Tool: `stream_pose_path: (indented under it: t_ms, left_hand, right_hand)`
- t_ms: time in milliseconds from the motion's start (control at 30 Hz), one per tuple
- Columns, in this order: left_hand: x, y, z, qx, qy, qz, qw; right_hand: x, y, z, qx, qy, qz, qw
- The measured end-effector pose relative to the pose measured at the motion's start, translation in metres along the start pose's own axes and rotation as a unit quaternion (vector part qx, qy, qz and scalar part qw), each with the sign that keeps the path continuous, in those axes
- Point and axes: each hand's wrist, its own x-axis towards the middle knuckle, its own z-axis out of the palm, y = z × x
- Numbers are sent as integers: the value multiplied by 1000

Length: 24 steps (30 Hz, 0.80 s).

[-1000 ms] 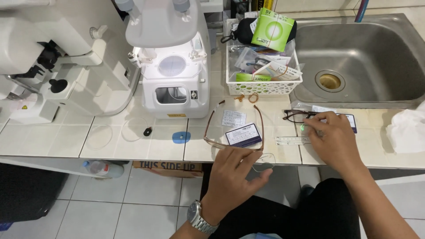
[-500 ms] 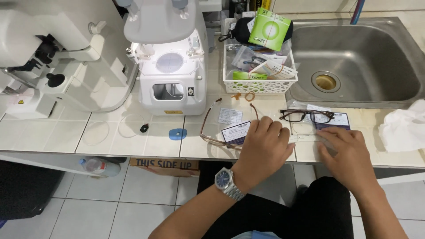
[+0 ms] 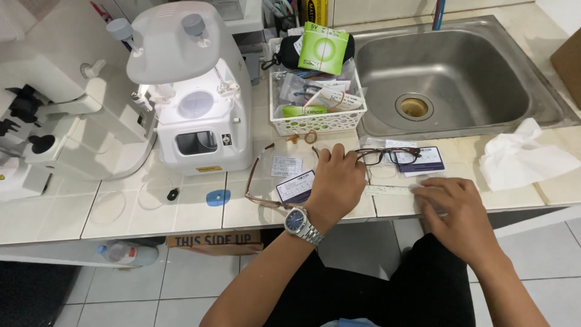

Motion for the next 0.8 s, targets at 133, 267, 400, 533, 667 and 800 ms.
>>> stream_pose_path:
  t_ms: [133, 267, 400, 533, 667, 800]
  left_hand:
    - [-9, 5, -41, -41, 149, 4, 988]
    - [-44, 2, -90, -137, 215, -27, 967]
    - [-95, -29, -95, -146, 238, -68, 958]
    - [-132, -65, -92, -136, 169, -98, 971]
    - [-138, -79, -86, -118, 144, -63, 981]
    - [-134, -73, -74, -121, 169, -54, 977]
  right_hand:
    - [3, 12, -5, 21, 47, 77, 996]
    - [24, 4, -17, 76, 66, 226, 969]
    - [58, 1, -21, 62, -10, 364, 929]
    - [78, -1, -18, 57, -70, 445, 891]
    - [75, 5, -11, 108, -49, 453, 883]
    - [66, 0, -8, 106, -44, 436, 892]
